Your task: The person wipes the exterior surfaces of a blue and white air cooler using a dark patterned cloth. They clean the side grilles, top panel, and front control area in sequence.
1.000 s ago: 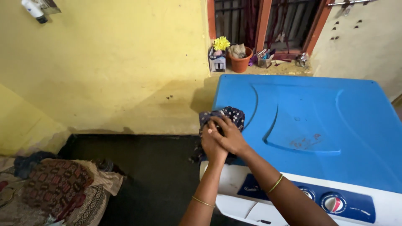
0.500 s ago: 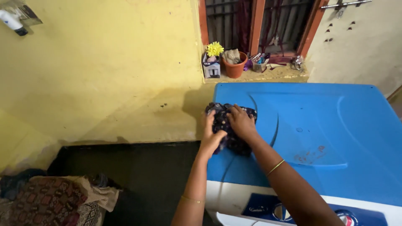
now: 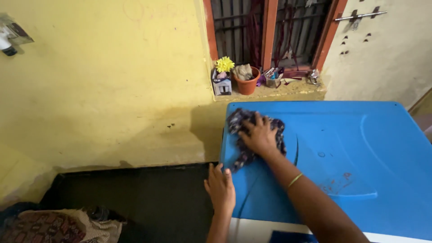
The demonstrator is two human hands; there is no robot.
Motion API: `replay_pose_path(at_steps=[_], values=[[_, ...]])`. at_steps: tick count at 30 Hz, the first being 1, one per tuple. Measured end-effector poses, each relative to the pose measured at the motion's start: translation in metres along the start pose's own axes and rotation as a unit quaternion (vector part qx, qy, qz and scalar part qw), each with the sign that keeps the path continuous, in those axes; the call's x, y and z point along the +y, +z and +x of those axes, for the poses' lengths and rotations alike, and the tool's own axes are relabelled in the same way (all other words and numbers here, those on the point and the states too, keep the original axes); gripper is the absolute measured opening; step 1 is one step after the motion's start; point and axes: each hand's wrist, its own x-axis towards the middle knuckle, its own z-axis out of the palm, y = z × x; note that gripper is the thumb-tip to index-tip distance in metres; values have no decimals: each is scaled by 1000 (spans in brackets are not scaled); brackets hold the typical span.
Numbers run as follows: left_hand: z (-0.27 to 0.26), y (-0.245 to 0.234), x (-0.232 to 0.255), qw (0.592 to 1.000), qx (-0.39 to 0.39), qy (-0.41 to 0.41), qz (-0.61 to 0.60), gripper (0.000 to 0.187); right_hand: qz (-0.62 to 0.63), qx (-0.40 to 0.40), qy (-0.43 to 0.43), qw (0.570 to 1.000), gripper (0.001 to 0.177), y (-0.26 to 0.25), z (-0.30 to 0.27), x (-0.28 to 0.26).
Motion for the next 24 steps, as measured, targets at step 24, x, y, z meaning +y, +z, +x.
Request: replay_pose_path(at_steps=[24], values=[[3, -11, -20, 969, -102, -201, -104, 75, -26, -41, -116, 992, 79, -29, -144, -38]])
